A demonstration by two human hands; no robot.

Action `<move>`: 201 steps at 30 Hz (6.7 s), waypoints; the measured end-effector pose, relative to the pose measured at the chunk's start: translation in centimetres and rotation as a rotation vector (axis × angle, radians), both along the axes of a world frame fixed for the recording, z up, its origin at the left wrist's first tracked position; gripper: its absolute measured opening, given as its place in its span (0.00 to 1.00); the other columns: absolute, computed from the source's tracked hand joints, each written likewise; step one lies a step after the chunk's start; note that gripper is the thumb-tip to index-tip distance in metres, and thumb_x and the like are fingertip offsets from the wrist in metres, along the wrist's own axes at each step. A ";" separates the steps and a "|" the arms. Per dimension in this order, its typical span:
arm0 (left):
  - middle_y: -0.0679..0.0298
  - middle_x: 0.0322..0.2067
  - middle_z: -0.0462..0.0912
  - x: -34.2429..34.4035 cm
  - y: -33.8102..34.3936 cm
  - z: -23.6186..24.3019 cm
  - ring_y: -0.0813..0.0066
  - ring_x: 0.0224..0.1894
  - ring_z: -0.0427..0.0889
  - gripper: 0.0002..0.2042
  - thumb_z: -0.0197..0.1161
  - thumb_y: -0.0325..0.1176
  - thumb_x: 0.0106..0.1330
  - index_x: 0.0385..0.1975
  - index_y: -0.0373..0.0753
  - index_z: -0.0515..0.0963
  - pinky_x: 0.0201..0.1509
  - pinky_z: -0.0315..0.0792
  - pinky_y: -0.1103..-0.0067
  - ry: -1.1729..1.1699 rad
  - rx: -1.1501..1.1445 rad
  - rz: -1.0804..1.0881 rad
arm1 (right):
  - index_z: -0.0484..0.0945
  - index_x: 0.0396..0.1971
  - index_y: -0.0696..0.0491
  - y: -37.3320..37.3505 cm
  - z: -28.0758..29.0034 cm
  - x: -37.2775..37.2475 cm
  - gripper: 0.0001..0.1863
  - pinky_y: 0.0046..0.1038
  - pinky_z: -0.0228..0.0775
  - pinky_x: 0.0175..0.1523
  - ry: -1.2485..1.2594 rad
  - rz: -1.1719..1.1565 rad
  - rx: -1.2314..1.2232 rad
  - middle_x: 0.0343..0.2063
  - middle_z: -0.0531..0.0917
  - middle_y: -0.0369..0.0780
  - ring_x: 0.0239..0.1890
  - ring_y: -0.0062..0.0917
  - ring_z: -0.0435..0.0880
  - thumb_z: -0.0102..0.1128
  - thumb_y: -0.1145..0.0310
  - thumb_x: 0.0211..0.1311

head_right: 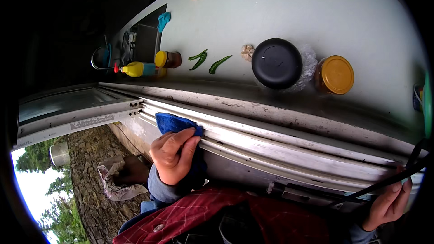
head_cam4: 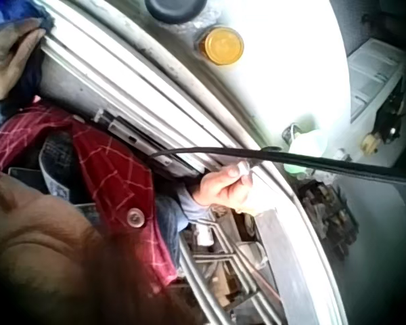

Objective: The person cleans a white window frame using a blue cloth and a utility knife. They scrape debris from the frame grooves and wipe the surface. The person then rinses the cloth in a bucket of water and wrings it out.

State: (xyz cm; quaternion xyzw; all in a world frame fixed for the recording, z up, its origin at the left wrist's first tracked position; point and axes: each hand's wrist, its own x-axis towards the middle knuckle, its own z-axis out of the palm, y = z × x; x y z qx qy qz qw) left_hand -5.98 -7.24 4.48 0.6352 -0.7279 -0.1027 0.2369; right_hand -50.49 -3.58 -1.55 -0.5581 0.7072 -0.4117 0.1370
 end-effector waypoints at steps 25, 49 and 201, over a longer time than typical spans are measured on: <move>0.59 0.13 0.73 -1.7 -2.0 1.3 0.61 0.15 0.73 0.06 0.64 0.20 0.49 0.24 0.34 0.74 0.19 0.67 0.74 -0.132 0.199 -0.201 | 0.70 0.45 0.69 -1.4 2.3 2.4 0.14 0.29 0.66 0.53 0.155 0.155 0.123 0.40 0.79 0.52 0.44 0.34 0.79 0.45 0.73 0.67; 0.58 0.19 0.76 -6.5 -1.1 2.6 0.67 0.18 0.76 0.01 0.61 0.23 0.59 0.28 0.33 0.76 0.23 0.68 0.78 0.666 0.390 -0.259 | 0.75 0.38 0.64 -1.4 4.9 4.4 0.12 0.30 0.67 0.41 0.200 0.289 0.013 0.32 0.80 0.48 0.33 0.37 0.78 0.53 0.70 0.60; 0.55 0.22 0.78 10.4 2.2 -0.1 0.55 0.26 0.76 0.05 0.62 0.28 0.55 0.28 0.34 0.77 0.29 0.67 0.69 -0.161 0.105 0.338 | 0.68 0.52 0.62 -0.1 2.2 0.3 0.18 0.27 0.67 0.51 0.294 0.278 0.439 0.45 0.76 0.48 0.45 0.29 0.76 0.47 0.65 0.69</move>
